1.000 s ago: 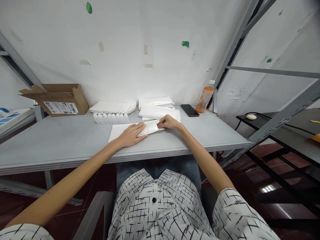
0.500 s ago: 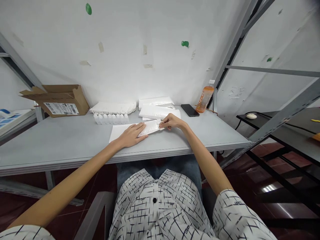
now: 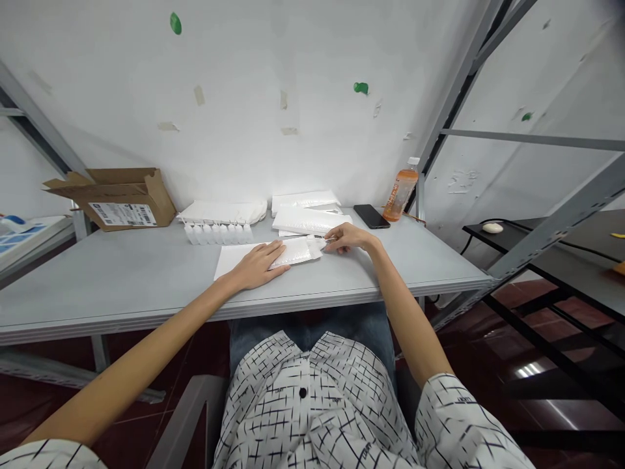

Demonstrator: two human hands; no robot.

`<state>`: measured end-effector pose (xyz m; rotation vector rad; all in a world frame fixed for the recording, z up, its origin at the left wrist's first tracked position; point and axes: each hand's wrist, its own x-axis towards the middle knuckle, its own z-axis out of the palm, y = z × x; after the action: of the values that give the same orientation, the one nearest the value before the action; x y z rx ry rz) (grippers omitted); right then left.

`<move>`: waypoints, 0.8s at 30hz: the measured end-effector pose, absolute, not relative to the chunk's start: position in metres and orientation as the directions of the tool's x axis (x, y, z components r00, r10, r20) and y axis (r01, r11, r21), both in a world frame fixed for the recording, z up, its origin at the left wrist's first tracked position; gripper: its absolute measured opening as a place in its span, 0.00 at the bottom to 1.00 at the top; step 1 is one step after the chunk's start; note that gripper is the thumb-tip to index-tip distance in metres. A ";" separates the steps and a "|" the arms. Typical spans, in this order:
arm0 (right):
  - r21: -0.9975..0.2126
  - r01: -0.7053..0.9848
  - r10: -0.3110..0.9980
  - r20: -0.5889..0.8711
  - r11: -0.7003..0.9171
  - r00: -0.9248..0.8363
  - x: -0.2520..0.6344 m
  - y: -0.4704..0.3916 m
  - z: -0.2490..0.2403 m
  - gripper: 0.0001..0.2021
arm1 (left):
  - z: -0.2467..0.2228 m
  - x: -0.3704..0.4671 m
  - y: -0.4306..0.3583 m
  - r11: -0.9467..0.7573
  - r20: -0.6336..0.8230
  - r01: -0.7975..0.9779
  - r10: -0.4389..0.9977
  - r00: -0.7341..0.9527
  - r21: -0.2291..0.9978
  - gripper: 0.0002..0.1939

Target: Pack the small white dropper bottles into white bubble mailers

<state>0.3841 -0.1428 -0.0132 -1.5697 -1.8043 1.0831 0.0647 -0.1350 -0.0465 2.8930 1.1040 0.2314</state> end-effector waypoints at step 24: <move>-0.958 0.264 0.966 -0.171 -0.115 -0.197 0.371 -0.150 -0.009 0.14 | -0.045 0.067 -0.139 -0.797 0.164 0.562 0.537 0.827 -0.222 0.29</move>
<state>0.3708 -0.1499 -0.0087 -1.3981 -1.4935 1.3537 0.0666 -0.1386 -0.0451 3.2525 0.9971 0.1591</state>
